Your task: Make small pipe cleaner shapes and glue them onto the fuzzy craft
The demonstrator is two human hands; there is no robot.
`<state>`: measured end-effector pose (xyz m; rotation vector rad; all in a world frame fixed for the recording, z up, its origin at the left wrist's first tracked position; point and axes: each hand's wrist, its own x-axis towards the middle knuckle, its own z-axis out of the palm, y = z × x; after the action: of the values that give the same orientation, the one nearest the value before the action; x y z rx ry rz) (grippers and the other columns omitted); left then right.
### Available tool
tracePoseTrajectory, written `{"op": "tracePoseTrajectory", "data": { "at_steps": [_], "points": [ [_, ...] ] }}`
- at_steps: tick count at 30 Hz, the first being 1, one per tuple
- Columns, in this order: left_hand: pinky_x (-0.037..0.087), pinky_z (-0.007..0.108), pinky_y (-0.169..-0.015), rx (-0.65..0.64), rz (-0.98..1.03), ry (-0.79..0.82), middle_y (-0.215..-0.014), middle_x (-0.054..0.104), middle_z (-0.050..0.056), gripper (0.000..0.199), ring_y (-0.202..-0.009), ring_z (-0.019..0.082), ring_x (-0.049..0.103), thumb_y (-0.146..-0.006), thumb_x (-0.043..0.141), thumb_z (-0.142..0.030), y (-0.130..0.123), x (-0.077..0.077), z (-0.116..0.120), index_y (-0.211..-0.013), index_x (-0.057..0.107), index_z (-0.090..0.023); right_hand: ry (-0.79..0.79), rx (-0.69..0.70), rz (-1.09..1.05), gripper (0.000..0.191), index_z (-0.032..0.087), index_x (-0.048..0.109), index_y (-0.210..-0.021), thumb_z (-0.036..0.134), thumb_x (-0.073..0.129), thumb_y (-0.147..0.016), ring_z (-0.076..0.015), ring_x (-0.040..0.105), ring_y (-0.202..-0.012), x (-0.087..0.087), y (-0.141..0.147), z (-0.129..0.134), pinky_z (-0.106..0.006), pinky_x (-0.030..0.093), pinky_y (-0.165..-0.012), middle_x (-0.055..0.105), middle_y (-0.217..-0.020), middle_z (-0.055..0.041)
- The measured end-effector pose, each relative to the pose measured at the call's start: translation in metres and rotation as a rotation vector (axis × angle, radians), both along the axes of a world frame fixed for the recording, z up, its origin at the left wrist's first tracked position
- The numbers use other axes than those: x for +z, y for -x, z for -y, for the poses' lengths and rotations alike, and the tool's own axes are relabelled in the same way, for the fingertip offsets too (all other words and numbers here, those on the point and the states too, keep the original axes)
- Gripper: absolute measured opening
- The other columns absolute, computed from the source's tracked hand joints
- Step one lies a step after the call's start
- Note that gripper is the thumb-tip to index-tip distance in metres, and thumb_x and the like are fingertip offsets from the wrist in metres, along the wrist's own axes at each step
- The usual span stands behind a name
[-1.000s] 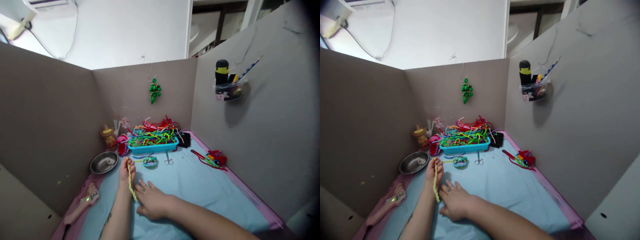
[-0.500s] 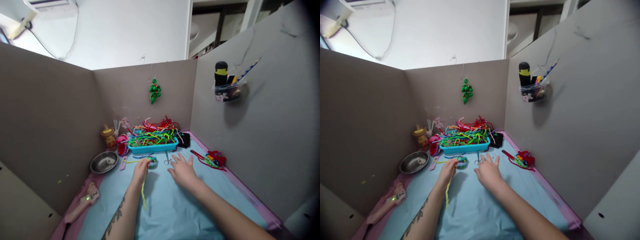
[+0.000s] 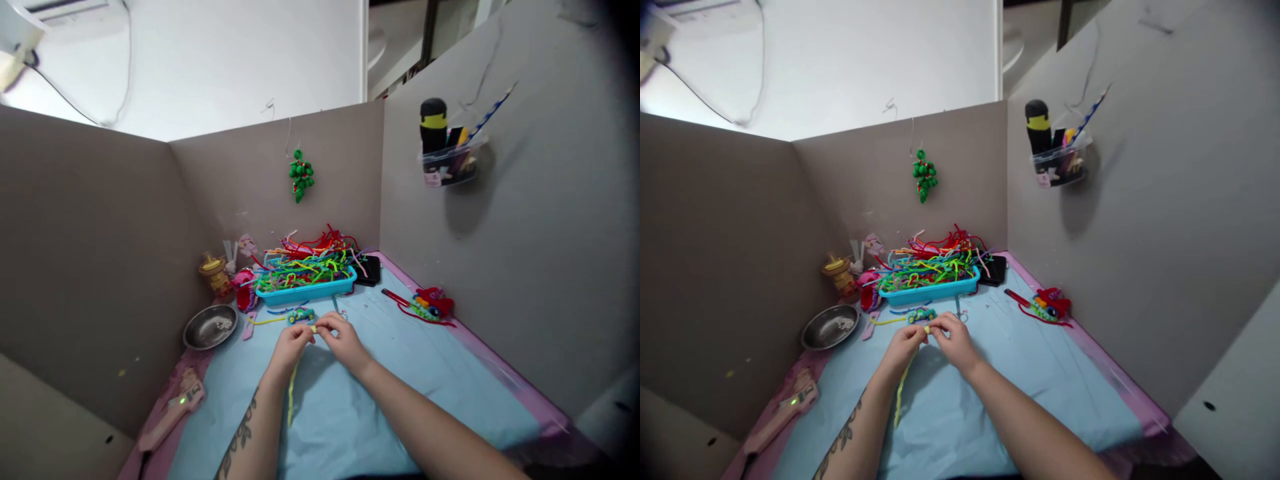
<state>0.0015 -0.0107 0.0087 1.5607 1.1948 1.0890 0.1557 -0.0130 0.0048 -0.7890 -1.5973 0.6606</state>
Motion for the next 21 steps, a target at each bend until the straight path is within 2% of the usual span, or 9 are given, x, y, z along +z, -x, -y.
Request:
{"op": "tracePoseTrajectory", "data": {
  "at_steps": [5, 9, 13, 17, 21],
  "points": [
    [0.031, 0.024, -0.054, 0.049, 0.063, 0.052, -0.054, 0.054, 0.000, 0.033, -0.054, 0.013, 0.044, -0.069, 0.062, -0.045, 0.0005, -0.0009, 0.0024, -0.058, 0.060, -0.014, -0.016, 0.057, 0.055, 0.013, 0.019, 0.067, -0.084, 0.019, 0.054, -0.081, -0.0172, 0.057, -0.083, 0.0002, -0.0015, 0.0001, -0.030, 0.046, -0.075, 0.060, -0.083, -0.0050],
    [0.031, 0.023, -0.053, 0.064, 0.107, 0.040, -0.056, 0.055, 0.000, 0.032, -0.053, 0.012, 0.044, -0.066, 0.066, -0.045, 0.0018, -0.0028, -0.0009, -0.063, 0.061, -0.014, 0.015, 0.062, 0.078, 0.011, 0.019, 0.066, -0.084, 0.019, 0.056, -0.080, -0.0164, 0.056, -0.082, -0.0021, -0.0005, 0.0007, -0.027, 0.045, -0.070, 0.059, -0.084, -0.0045],
    [0.032, 0.023, -0.052, 0.055, 0.108, 0.022, -0.055, 0.054, 0.000, 0.035, -0.052, 0.011, 0.044, -0.066, 0.066, -0.048, 0.0036, -0.0033, -0.0044, -0.061, 0.061, -0.014, 0.048, 0.002, 0.099, 0.008, 0.018, 0.065, -0.077, 0.019, 0.057, -0.079, -0.0149, 0.055, -0.074, -0.0027, 0.0004, -0.0011, -0.024, 0.042, -0.060, 0.058, -0.077, -0.0028],
    [0.034, 0.025, -0.055, 0.061, 0.101, 0.030, -0.060, 0.058, 0.003, 0.037, -0.056, 0.013, 0.048, -0.071, 0.061, -0.050, 0.0052, -0.0021, -0.0038, -0.071, 0.067, -0.013, 0.026, -0.060, 0.097, 0.008, 0.018, 0.063, -0.072, 0.017, 0.057, -0.077, -0.0135, 0.053, -0.068, -0.0035, -0.0003, -0.0047, -0.025, 0.042, -0.061, 0.057, -0.072, -0.0012],
    [0.039, 0.028, -0.064, 0.016, 0.152, 0.037, -0.070, 0.064, 0.006, 0.030, -0.065, 0.016, 0.054, -0.064, 0.071, -0.042, 0.0018, 0.0003, 0.0003, -0.073, 0.069, -0.013, -0.010, -0.105, 0.112, 0.008, 0.018, 0.061, -0.071, 0.015, 0.055, -0.076, -0.0136, 0.052, -0.067, -0.0062, -0.0022, -0.0066, -0.025, 0.043, -0.063, 0.056, -0.072, -0.0011]
  ]
}}
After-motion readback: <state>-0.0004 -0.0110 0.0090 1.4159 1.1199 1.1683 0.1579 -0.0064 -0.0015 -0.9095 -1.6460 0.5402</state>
